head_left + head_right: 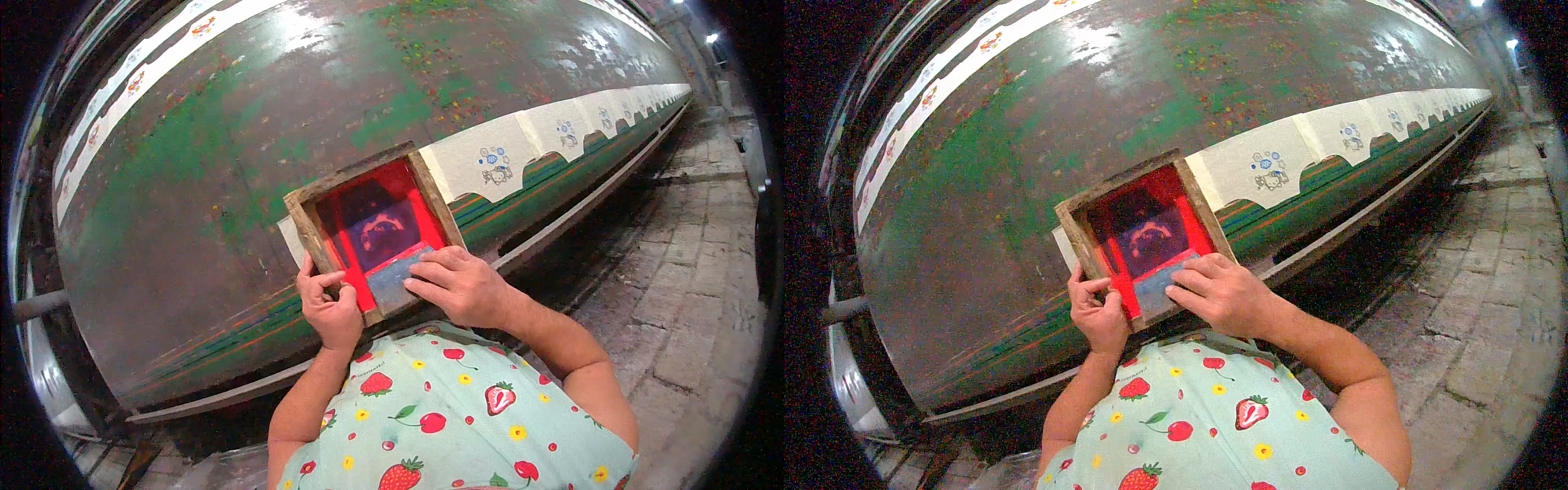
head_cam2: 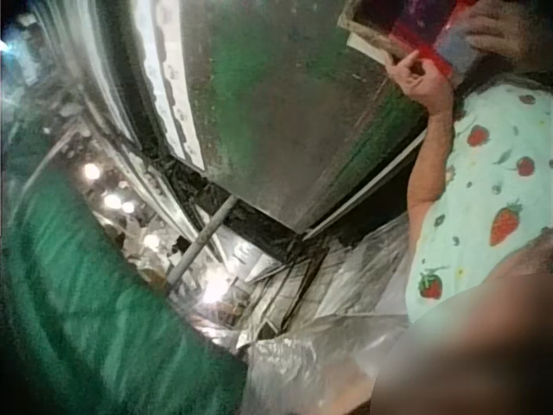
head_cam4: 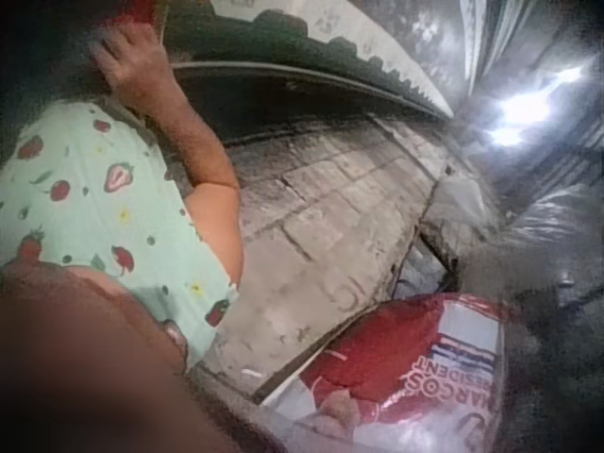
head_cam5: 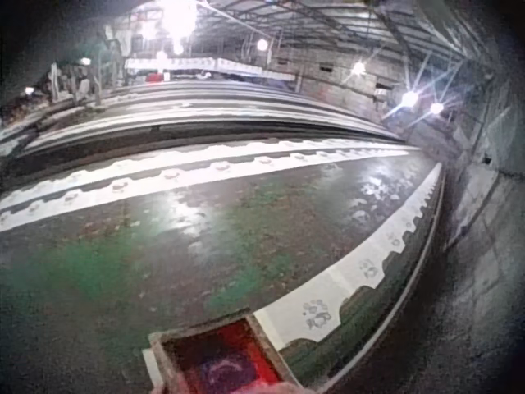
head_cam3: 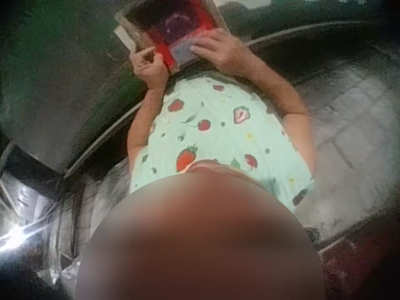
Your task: The person holds a wooden screen-printing frame with red ink and repeatedly rubs a squeegee across the mesh to transfer ink onto a surface below. The person moves the frame along the surface and continues the same rubbing motion throughout the clip.
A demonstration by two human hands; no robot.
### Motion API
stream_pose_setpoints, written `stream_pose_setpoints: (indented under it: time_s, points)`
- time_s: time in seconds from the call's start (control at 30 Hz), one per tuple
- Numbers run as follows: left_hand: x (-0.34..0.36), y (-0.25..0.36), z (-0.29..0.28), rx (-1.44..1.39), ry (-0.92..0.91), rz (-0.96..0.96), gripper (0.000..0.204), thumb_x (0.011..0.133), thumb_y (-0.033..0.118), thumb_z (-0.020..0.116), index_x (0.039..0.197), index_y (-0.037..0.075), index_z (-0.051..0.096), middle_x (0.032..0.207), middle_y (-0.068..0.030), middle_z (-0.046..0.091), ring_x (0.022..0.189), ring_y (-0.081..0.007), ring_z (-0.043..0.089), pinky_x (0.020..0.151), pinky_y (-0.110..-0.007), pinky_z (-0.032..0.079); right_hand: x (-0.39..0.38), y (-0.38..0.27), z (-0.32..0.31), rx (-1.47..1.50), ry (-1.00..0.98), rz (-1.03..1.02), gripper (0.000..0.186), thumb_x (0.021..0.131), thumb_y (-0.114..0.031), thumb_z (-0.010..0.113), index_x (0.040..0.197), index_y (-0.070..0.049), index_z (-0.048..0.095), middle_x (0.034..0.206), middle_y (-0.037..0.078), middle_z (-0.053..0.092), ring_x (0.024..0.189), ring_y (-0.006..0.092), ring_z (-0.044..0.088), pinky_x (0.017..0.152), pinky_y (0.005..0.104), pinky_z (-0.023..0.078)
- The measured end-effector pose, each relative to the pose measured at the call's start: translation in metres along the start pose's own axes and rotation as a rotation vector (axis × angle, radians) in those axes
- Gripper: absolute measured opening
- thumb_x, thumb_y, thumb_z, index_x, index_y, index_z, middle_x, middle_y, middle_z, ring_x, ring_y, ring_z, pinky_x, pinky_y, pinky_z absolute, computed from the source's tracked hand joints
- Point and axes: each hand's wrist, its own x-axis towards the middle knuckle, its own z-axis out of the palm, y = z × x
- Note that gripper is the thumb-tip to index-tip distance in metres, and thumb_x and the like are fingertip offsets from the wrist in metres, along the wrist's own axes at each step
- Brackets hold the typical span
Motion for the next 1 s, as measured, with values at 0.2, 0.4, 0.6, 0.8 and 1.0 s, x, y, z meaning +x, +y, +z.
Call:
stream_pose_setpoints:
  time_s: [0.2, 0.4, 0.6, 0.8, 1.0]
  points:
    - [0.001, 0.001, 0.0, -0.059, 0.014, -0.061, 0.04, 0.089, -0.005, 0.074, 0.128, 0.001, 0.074, 0.164, -0.028, 0.059, 0.149, -0.0316, 0.061, 0.121, -0.041, 0.05, 0.012, 0.009, -0.006, 0.041, -0.103, -0.048, 0.035, 0.095, -0.014, 0.074, 0.128, -0.005, 0.079, 0.127, 0.012, 0.076, 0.123, 0.033, 0.073, 0.107, 0.0482, 0.059]
    - [0.032, 0.009, -0.006, -0.086, 0.087, -0.107, 0.048, 0.104, 0.002, 0.074, 0.151, -0.002, 0.065, 0.137, -0.0123, 0.074, 0.113, -0.0173, 0.071, 0.1, -0.036, 0.06, 0.025, 0.036, -0.013, 0.094, -0.143, -0.2, 0.025, 0.091, -0.015, 0.073, 0.115, -0.005, 0.077, 0.113, 0.011, 0.073, 0.113, 0.033, 0.073, 0.098, 0.0482, 0.06]
    - [0.054, 0.02, -0.009, -0.003, 0.079, -0.187, 0.048, 0.104, 0.0, 0.075, 0.152, -0.001, 0.065, 0.128, -0.0132, 0.078, 0.11, -0.0183, 0.075, 0.097, -0.036, 0.062, 0.05, 0.075, -0.026, 0.171, -0.292, -0.274, 0.028, 0.086, -0.006, 0.076, 0.114, -0.004, 0.078, 0.113, 0.015, 0.075, 0.114, 0.0381, 0.073, 0.101, 0.0503, 0.061]
    - [0.073, 0.037, -0.019, 0.096, -0.018, -0.295, 0.058, 0.097, -0.002, 0.078, 0.153, -0.003, 0.064, 0.124, -0.0162, 0.078, 0.102, -0.0184, 0.076, 0.091, -0.036, 0.063, 0.085, 0.096, -0.02, 0.147, -0.208, -0.174, 0.034, 0.093, 0.005, 0.073, 0.126, -0.003, 0.08, 0.118, 0.017, 0.076, 0.12, 0.0389, 0.072, 0.106, 0.0492, 0.061]
    - [0.086, 0.046, -0.025, 0.152, -0.104, -0.324, 0.058, 0.095, -0.001, 0.08, 0.152, -0.001, 0.067, 0.116, -0.0154, 0.08, 0.094, -0.0193, 0.079, 0.083, -0.037, 0.065, 0.116, 0.108, -0.001, 0.144, -0.038, -0.112, 0.036, 0.093, 0.006, 0.071, 0.127, -0.003, 0.08, 0.122, 0.017, 0.076, 0.123, 0.0397, 0.072, 0.108, 0.0498, 0.06]
